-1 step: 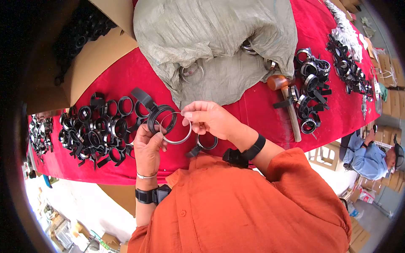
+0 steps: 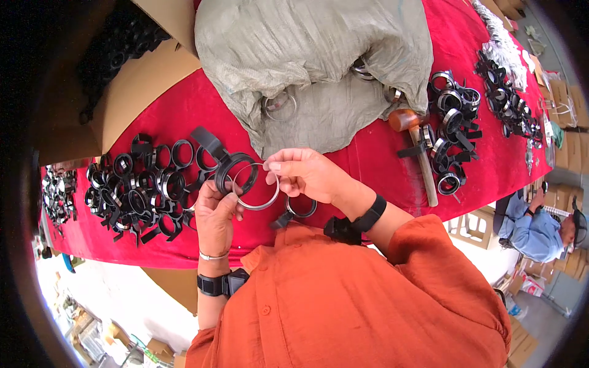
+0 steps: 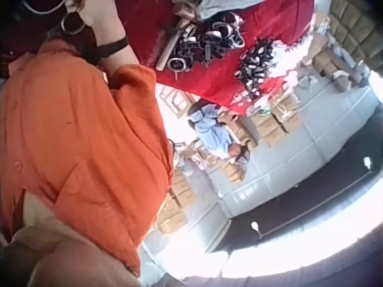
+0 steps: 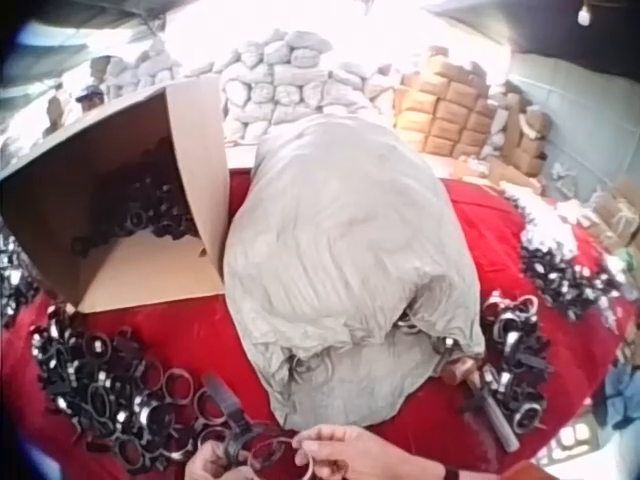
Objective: Assemble metal rings onto plastic handles or clips on a table.
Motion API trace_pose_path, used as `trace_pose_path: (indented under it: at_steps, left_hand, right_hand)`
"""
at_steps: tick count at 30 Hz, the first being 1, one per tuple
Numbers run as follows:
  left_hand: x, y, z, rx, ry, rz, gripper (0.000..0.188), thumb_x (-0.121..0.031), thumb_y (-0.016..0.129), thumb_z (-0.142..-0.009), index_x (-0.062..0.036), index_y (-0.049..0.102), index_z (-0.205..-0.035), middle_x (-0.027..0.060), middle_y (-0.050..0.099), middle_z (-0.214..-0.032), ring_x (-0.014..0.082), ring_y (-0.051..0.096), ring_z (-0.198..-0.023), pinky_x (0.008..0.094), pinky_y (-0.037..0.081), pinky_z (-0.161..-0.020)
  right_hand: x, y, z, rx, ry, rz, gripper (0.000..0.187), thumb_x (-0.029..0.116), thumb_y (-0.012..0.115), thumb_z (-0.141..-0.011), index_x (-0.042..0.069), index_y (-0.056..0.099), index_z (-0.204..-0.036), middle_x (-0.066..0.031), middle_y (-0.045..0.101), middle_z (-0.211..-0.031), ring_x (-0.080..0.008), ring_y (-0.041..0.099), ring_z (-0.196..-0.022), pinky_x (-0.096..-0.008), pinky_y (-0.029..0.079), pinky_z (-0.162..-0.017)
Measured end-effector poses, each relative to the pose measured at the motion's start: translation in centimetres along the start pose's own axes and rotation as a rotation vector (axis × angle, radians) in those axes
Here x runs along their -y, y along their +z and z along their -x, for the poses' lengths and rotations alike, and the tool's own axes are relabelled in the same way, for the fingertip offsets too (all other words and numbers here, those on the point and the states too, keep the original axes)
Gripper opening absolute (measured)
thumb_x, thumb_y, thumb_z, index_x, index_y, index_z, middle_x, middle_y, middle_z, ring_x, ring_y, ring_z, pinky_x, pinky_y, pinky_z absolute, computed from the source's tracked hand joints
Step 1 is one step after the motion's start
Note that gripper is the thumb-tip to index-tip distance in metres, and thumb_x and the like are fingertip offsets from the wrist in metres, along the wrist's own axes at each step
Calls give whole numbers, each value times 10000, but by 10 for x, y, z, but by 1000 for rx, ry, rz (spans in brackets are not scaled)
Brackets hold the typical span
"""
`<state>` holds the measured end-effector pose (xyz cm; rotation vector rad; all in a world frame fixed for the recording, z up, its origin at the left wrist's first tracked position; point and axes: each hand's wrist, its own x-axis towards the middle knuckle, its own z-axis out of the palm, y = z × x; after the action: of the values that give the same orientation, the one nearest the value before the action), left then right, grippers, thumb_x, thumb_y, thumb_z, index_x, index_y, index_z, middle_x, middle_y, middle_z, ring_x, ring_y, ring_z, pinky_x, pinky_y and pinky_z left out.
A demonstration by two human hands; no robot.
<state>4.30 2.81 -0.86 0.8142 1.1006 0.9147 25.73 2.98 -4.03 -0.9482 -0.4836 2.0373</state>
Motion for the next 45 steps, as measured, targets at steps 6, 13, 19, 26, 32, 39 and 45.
trace_pose_path:
  at_steps: [6, 13, 19, 26, 32, 39, 45]
  left_hand:
    - [5, -6, 0, 37, -1, 54, 92, -21, 537, -846, -31, 505, -931, 75, 610, -863, 107, 566, -633, 216, 462, -525]
    - [16, -16, -6, -1, -24, 264, 98, -134, 454, -927, -42, 484, -910, 109, 608, -877, 135, 556, -615, 234, 435, -493]
    - [20, -10, -9, 21, -87, 287, 91, -128, 451, -926, -44, 485, -915, 111, 605, -864, 137, 549, -598, 235, 421, -480]
    - [25, -8, -13, 31, -173, 308, 125, -169, 474, -915, -53, 506, -949, 77, 593, -831, 131, 507, -563, 221, 367, -453]
    - [27, -12, -16, 65, -206, 326, 155, -190, 482, -915, -50, 509, -976, 78, 592, -840, 130, 498, -551, 222, 359, -444]
    - [25, 2, -17, 287, -64, 461, 159, -163, 479, -920, -24, 475, -998, 163, 588, -996, 229, 627, -784, 310, 528, -655]
    - [36, 12, -17, 268, -120, 410, 233, -180, 473, -928, -2, 511, -1074, 168, 567, -1100, 200, 610, -800, 293, 511, -645]
  right_hand:
    - [3, 2, 5, 147, 130, -195, 114, 119, 564, -869, 31, 562, -942, -68, 594, -803, -79, 510, -552, -195, 404, -488]
    - [18, 17, 16, 87, -38, 364, 95, 116, 605, -847, 33, 584, -888, -12, 555, -779, -61, 516, -600, -194, 398, -539]
    - [17, 19, 17, -22, -378, 766, 71, 89, 622, -800, 21, 607, -813, -15, 522, -736, -94, 527, -630, -259, 407, -544]
    - [5, 2, 9, -215, -572, 972, 28, 47, 606, -804, 23, 591, -806, -53, 526, -749, -128, 526, -630, -257, 407, -555]
    - [8, 5, 5, -235, -680, 1000, 32, 42, 600, -821, 14, 584, -822, -36, 529, -780, -87, 547, -661, -221, 417, -558]
    - [-16, 3, -14, -303, -176, 199, 84, 136, 537, -889, 54, 556, -886, -31, 591, -856, -120, 594, -764, -247, 479, -615]
    - [-8, 9, -22, -225, -205, -216, 104, 187, 512, -916, 86, 521, -890, -14, 600, -847, -108, 591, -760, -267, 482, -683]
